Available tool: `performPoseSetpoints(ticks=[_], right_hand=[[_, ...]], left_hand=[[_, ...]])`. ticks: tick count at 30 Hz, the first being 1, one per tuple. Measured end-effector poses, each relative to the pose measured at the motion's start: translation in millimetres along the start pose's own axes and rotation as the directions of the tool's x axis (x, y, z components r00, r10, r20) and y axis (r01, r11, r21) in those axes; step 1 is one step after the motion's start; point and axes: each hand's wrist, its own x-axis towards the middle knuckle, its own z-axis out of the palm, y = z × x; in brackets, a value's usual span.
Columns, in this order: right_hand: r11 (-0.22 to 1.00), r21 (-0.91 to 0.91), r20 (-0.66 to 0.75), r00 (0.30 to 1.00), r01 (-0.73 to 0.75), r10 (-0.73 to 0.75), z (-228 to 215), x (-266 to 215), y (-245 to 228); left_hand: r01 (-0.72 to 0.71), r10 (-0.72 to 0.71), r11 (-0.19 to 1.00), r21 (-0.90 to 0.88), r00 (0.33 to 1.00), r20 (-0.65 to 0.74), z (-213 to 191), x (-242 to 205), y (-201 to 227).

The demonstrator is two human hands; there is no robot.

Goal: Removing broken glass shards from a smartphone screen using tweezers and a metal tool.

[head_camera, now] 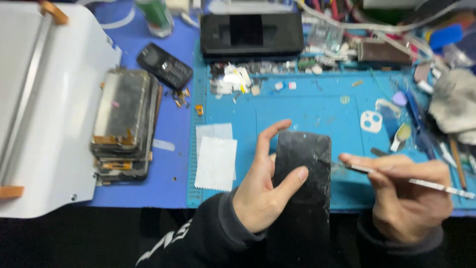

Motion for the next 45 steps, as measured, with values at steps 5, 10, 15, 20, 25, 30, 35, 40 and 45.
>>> performPoseSetpoints(ticks=[5,10,15,20,25,30,35,40,45], right_hand=[[0.995,-0.044,0.158,0.984,0.094,-0.086,-4,5,-8],[0.979,-0.190,0.191,0.981,0.080,-0.043,8,14,-22],[0.952,-0.264,0.227,0.969,0.154,-0.094,10,22,-21],[0.947,-0.228,0.226,0.958,0.227,-0.175,2,15,-10],[0.874,-0.292,0.352,0.893,0.389,-0.279,1,24,-20],[0.882,-0.300,0.282,0.917,0.365,-0.283,6,19,-20],[0.907,-0.309,0.180,0.954,0.285,-0.238,7,11,-18],[0.958,-0.273,-0.036,0.994,0.090,-0.104,3,6,-12],[0.994,-0.108,-0.188,0.982,0.012,-0.032,1,-6,2]], left_hand=[[0.018,-0.018,1.000,-0.012,1.000,-0.016,1,-1,5],[-0.023,0.024,0.996,0.088,1.000,-0.003,2,-3,7],[0.039,-0.041,0.998,0.057,0.999,0.031,2,-1,7],[0.032,-0.034,0.999,0.045,0.998,0.060,0,-1,4],[0.067,-0.070,0.997,0.045,0.996,0.060,1,-1,7],[0.054,-0.056,0.998,0.029,0.994,0.095,0,-1,1],[0.067,-0.072,0.996,0.052,0.993,0.089,1,-1,6],[0.028,-0.031,0.998,0.061,0.999,0.038,3,-1,10],[0.030,-0.030,0.999,-0.015,0.999,0.016,4,0,8]])
